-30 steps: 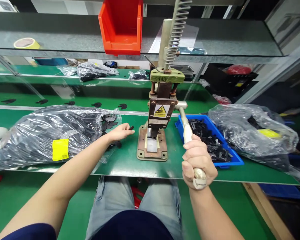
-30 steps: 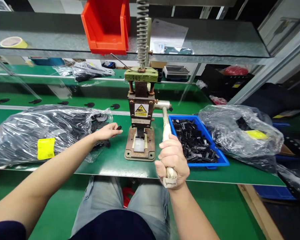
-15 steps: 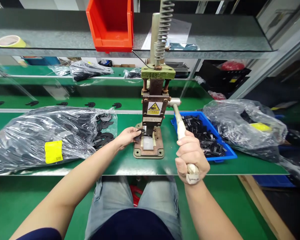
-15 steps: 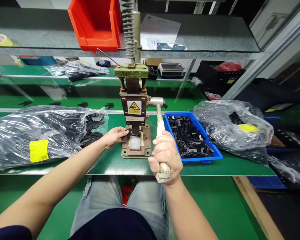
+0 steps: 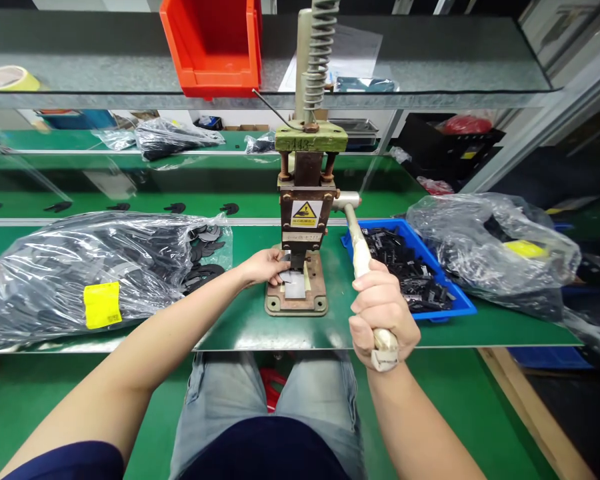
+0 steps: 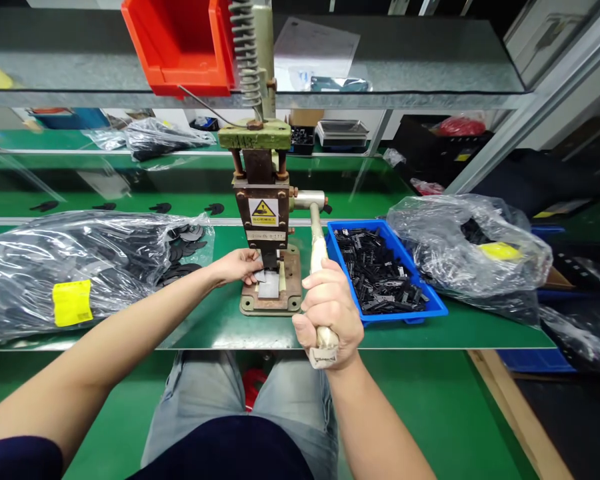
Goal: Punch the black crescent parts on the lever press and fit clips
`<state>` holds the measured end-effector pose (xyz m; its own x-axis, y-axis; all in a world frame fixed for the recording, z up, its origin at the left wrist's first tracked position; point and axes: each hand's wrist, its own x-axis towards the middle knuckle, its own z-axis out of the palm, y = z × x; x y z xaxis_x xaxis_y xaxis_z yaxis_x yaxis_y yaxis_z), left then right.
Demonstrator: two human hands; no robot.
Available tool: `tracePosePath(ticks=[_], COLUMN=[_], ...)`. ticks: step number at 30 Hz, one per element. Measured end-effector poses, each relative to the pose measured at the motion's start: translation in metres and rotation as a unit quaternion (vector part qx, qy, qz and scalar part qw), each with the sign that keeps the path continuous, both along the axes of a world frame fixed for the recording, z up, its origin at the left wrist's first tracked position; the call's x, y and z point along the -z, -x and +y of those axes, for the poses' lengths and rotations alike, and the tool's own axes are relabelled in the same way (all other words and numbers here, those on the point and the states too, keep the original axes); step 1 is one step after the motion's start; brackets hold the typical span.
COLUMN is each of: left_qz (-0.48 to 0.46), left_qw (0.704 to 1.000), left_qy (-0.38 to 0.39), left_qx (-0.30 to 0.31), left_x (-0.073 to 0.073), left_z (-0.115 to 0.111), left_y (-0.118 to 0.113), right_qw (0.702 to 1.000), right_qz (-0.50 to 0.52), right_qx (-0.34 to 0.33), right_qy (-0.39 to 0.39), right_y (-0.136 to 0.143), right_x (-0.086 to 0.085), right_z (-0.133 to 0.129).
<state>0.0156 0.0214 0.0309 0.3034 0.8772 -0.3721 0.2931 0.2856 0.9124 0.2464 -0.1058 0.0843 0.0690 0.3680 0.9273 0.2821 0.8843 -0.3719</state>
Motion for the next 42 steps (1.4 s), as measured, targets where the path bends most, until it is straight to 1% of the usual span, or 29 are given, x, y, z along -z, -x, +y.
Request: tracePosePath(ticks=[4,7,9,11,13,14,16,17,18,19,20,21,22,23,25,27,28,30,33,36,39,42], left_qz=[0.027,0.045,0.056,0.07,0.071,0.063,0.044,0.051,0.077,0.126,0.202,0.295,0.376,0.443,0.542,0.602,0.621,0.64,0.644,0.63,0.603,0.584], left_qw=[0.999,0.997,0.997,0.997,0.997,0.995,0.99,0.984,0.976,0.964,0.944,0.913,0.873,0.837,0.773,0.721,0.703,0.682,0.678,0.69,0.712,0.716], left_qy=[0.028,0.053,0.051,0.017,-0.04,-0.069,-0.117,-0.143,-0.167,-0.206,-0.249,-0.281,-0.309,-0.321,-0.331,-0.335,-0.335,-0.332,-0.33,-0.324,-0.321,-0.333], left_qx=[0.012,0.013,0.013,0.009,0.01,0.02,0.069,0.095,0.116,0.113,0.08,0.028,-0.013,-0.025,0.009,0.067,0.091,0.121,0.132,0.146,0.164,0.19], left_x=[-0.003,-0.002,-0.001,0.001,0.002,0.002,0.002,0.001,-0.001,-0.002,-0.003,-0.004,-0.005,-0.006,-0.006,-0.004,-0.003,0.002,0.008,0.012,0.011,0.007], left_z=[0.006,0.008,0.006,0.001,-0.006,-0.009,-0.011,-0.009,-0.004,0.003,0.012,0.023,0.035,0.046,0.066,0.078,0.081,0.082,0.077,0.066,0.051,0.036], left_y=[-0.003,-0.005,-0.008,-0.01,-0.01,-0.007,0.008,0.021,0.037,0.055,0.076,0.098,0.119,0.139,0.17,0.188,0.192,0.193,0.19,0.192,0.198,0.2], right_qw=[1.0,1.0,0.999,1.0,1.0,1.0,1.0,1.0,1.0,1.0,1.0,1.0,1.0,1.0,1.0,1.0,1.0,1.0,1.0,1.0,1.0,1.0], right_qz=[0.021,0.027,0.028,0.025,0.017,0.014,0.012,0.013,0.016,0.017,0.018,0.016,0.012,0.009,0.006,0.008,0.009,0.003,-0.01,-0.013,-0.004,0.007], right_qx=[0.002,0.001,0.002,0.006,0.01,0.011,0.012,0.013,0.014,0.015,0.014,0.013,0.011,0.009,0.011,0.015,0.016,0.02,0.021,0.017,0.019,0.018], right_qy=[-0.003,-0.012,-0.014,-0.018,-0.023,-0.023,-0.016,-0.01,-0.005,0.002,0.004,0.003,0.001,-0.004,-0.015,-0.019,-0.02,-0.013,-0.009,-0.016,-0.019,-0.022], right_y=[0.003,0.004,0.004,0.003,0.001,0.001,0.0,0.0,-0.001,-0.001,-0.001,-0.002,-0.002,-0.003,-0.004,-0.006,-0.006,-0.007,-0.008,-0.007,-0.004,-0.002], right_x=[0.001,0.0,0.0,-0.001,-0.002,-0.003,-0.004,-0.004,-0.004,-0.004,-0.004,-0.004,-0.003,-0.002,0.0,0.002,0.002,0.002,0.0,-0.001,-0.001,0.0], right_z=[0.0,0.002,0.003,0.004,0.005,0.005,0.005,0.005,0.004,0.004,0.004,0.004,0.004,0.005,0.007,0.008,0.008,0.008,0.007,0.007,0.007,0.008])
